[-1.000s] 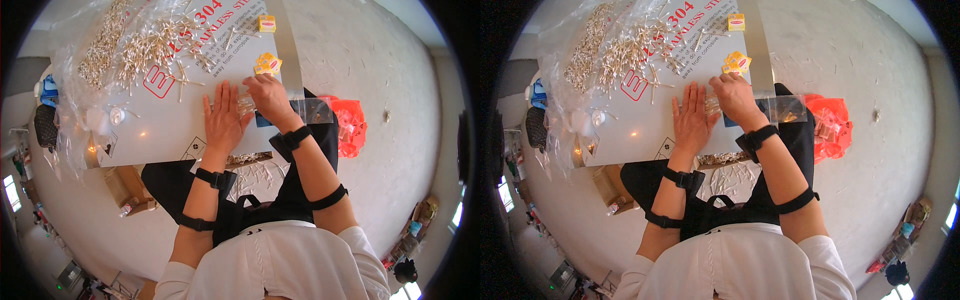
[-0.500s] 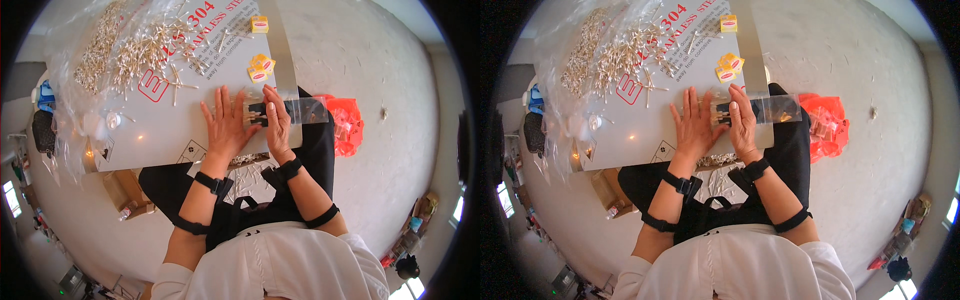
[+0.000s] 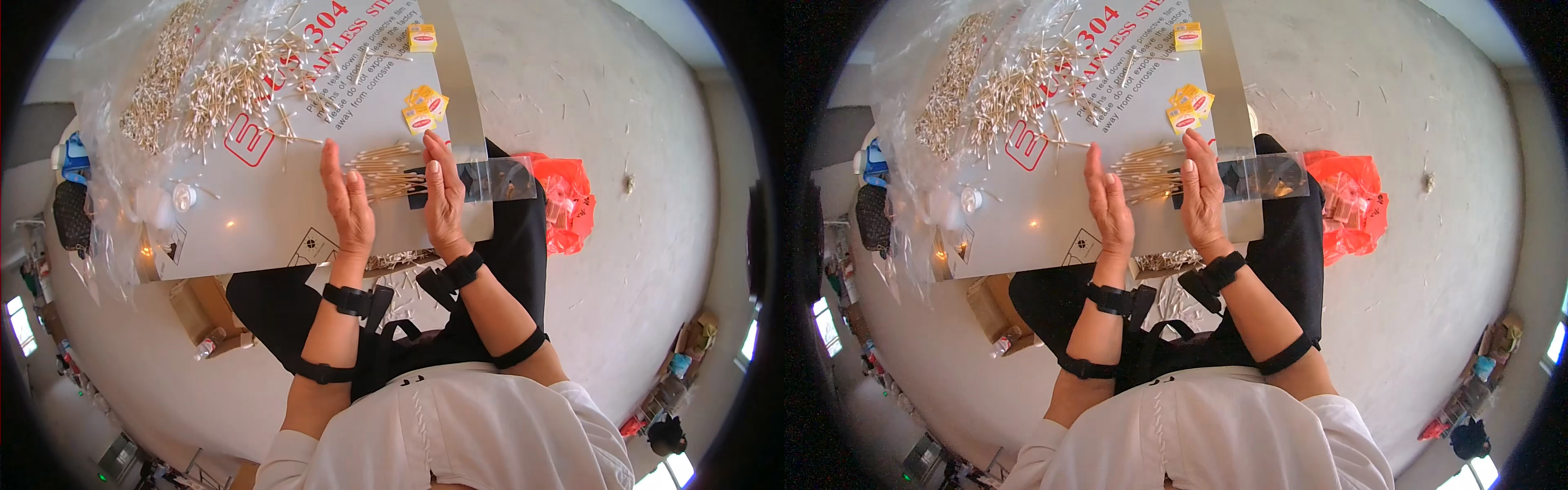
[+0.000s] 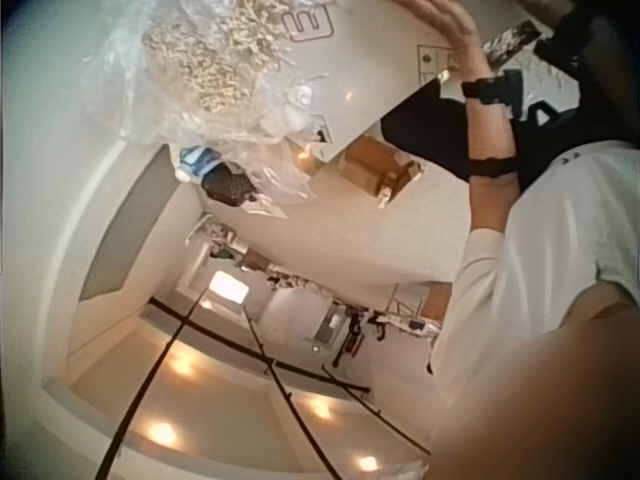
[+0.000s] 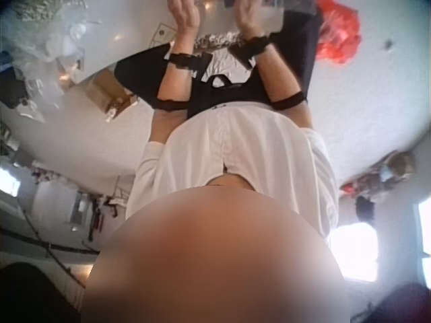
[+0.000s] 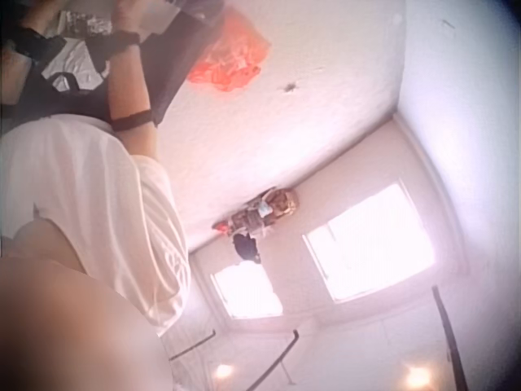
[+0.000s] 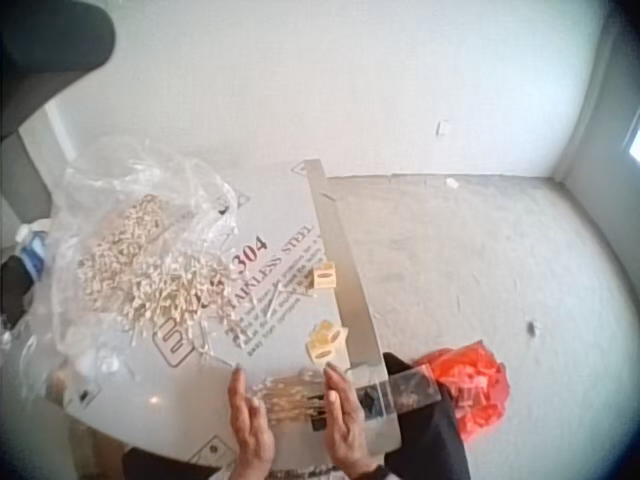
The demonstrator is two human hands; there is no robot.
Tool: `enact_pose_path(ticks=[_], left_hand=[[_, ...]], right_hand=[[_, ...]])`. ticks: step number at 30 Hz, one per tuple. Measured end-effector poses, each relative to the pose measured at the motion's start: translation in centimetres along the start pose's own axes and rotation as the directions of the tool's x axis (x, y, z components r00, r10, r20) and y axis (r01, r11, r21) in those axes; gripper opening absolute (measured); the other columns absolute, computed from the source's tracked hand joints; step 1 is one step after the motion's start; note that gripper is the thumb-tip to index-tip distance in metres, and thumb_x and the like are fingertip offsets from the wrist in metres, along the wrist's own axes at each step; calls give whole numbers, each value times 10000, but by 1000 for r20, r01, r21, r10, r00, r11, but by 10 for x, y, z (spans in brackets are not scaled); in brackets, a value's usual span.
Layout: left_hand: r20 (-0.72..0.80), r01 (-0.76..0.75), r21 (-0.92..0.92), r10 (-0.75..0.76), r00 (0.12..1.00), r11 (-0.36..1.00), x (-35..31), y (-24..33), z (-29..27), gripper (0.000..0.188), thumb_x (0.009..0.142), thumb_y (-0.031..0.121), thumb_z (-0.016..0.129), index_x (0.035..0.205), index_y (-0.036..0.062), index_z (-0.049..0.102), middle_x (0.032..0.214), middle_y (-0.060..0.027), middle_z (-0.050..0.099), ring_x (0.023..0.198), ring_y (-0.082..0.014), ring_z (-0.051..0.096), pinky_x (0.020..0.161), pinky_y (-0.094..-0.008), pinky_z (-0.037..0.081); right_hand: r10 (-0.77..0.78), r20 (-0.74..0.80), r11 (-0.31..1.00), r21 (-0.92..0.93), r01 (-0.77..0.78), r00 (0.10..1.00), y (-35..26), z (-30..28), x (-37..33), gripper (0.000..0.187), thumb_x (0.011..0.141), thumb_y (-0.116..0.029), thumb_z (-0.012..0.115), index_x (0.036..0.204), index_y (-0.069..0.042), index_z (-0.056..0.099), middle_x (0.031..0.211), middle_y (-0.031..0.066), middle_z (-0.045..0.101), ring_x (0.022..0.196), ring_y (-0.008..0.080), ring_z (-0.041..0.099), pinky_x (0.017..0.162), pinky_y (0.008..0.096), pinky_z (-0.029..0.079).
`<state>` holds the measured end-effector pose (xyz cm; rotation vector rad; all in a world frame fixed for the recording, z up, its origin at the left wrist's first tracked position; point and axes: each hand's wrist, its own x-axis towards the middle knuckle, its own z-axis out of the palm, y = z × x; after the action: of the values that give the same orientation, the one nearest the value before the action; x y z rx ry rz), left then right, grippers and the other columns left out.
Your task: The recorder packages small wooden sticks into a plastic bag.
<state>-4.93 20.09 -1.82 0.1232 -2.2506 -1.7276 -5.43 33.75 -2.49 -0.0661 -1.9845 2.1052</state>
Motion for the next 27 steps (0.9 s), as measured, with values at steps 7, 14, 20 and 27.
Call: enact_pose_path(ticks=[7,14,20,27], left_hand=[[6,-7,-86,7,1000,996,-8,2,19,575,1055,367,380,1487,-7,312,1558,-192,287,1449,-327,264,1184,-433,205],[272,-369,513,260,926,775,32,-1,6,467,851,51,619,1302,23,506,1316,-143,512,1301,-357,417,1103,-474,296],[343,-433,481,291,893,763,14,11,-7,372,732,13,679,1097,62,626,1177,-93,558,1204,-322,472,1038,-480,335],[475,-537,515,299,827,668,-18,24,-12,235,628,75,776,817,70,637,1110,-55,585,1181,-290,490,1006,-462,360]], right_hand=[[-16,33,1000,10,16,999,-3,6,5,363,1048,-209,449,1325,9,539,1427,152,507,1361,267,424,1135,369,295],[-25,37,1000,-4,26,999,4,-2,24,341,1038,-194,480,1298,14,558,1374,155,543,1300,271,483,1094,346,348],[107,6,994,27,-107,994,-1,-16,16,298,1031,-167,506,1257,15,575,1200,98,617,1119,173,564,970,292,441],[150,8,989,15,-150,989,-10,-24,9,312,1033,-188,516,1248,28,586,1120,61,637,1039,124,579,952,258,451]])
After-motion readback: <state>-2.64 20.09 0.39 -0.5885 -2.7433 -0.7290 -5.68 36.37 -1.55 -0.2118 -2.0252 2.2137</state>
